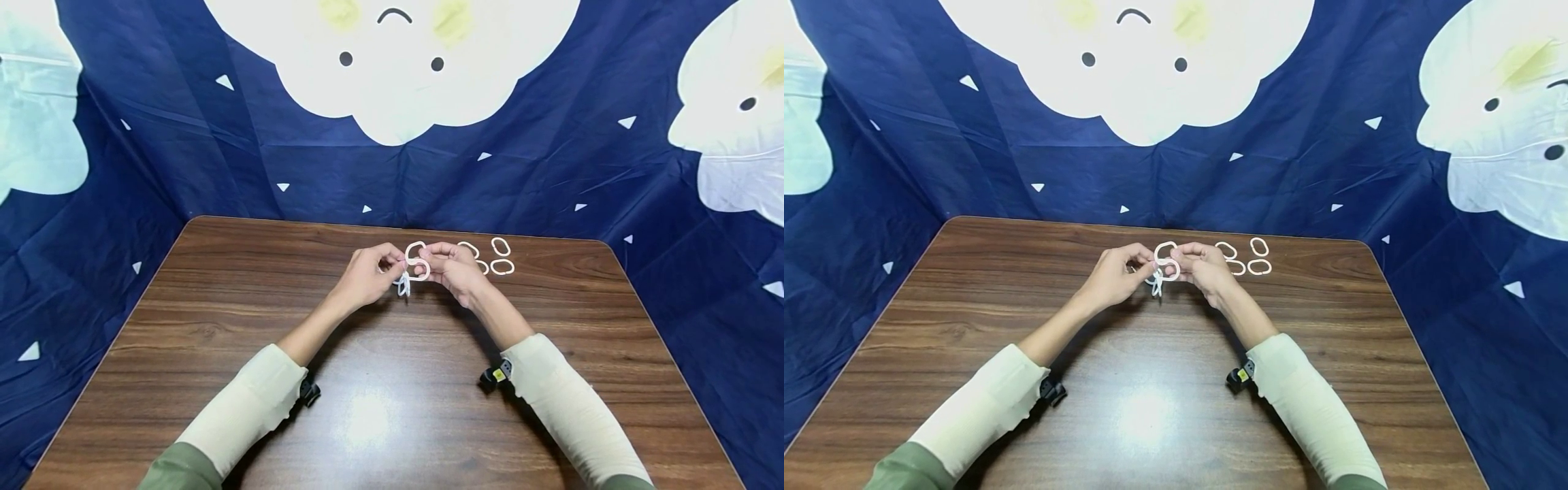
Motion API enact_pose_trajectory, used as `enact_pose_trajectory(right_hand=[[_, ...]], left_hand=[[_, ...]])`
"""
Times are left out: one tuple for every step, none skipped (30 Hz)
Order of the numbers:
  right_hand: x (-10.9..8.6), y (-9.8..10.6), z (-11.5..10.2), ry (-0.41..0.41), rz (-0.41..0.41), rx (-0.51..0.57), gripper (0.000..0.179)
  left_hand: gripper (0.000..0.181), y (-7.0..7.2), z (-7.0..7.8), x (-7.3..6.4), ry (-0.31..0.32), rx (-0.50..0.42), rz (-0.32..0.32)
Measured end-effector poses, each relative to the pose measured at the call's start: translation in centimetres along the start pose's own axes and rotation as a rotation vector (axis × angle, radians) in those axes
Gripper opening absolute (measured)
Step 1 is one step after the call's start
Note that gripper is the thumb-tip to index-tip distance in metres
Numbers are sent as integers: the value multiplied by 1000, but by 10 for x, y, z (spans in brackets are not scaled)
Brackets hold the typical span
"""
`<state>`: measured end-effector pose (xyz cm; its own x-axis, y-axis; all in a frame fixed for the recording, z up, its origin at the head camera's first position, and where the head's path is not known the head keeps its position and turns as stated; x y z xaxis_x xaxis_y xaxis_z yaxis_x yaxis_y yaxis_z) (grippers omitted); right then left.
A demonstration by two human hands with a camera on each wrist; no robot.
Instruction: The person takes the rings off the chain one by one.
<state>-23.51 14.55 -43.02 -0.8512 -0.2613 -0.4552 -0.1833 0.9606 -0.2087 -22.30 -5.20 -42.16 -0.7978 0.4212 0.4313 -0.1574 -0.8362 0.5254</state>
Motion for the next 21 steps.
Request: enact_pose_trajectory(right_hand=[[0,0,0,-3,-2,3,10],[0,-1,1,-6,-4,10,11],[1,-1,1,-9,-5,15,11],[1,-1,1,-12,-6,19,12],[1,-1,2,-15,-6,22,11],[1,-1,2,-17,-6,26,11],[1,-1,2,-19,-6,30,9],[2,-2,3,-20,-5,31,8],[2,-2,3,-21,-3,27,8],[2,-2,4,-22,-1,26,8],[2,-2,4,-24,1,27,9],[2,-3,4,-26,2,29,9],[2,-3,5,-29,3,33,8],[2,-3,5,-33,4,38,8],[2,-3,5,-37,8,49,7],[2,-4,5,-40,11,61,7],[2,-4,4,-40,13,73,8],[2,-4,4,-42,16,84,9],[2,-5,3,-43,17,92,9],[2,-5,2,-42,15,96,9],[2,-6,1,-39,12,97,8]], left_hand=[[9,0,1,0,0,3,-1],[9,0,0,0,-1,6,-1],[9,0,0,0,0,10,-3],[9,1,0,0,-1,16,-7],[8,1,1,0,-2,23,-11],[8,1,0,0,-4,31,-15],[8,1,1,0,-6,38,-21],[8,1,1,0,-7,43,-27],[7,1,2,0,-8,49,-33],[7,1,2,0,-10,54,-39],[6,2,3,0,-11,57,-43],[6,2,4,1,-12,59,-48],[5,2,5,1,-11,60,-52],[5,2,6,1,-13,60,-55],[5,2,6,1,-17,64,-62],[5,1,6,1,-19,65,-71],[6,1,6,1,-21,66,-78],[6,0,6,1,-20,63,-81],[7,0,5,1,-19,60,-79],[7,0,4,0,-14,56,-72],[8,1,3,0,-6,54,-65]])
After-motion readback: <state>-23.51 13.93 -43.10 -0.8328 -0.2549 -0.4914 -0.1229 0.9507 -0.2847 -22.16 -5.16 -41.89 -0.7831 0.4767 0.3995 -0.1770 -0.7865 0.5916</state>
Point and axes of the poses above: each hand's wrist, its own x-axis towards the middle knuckle, its own y-axis out of the back of the hand, z = x × y, the point moved 4 cm from there along x, towards the middle knuckle, and after that the axes turned 14 degrees about -y, right-handed, at the moved point
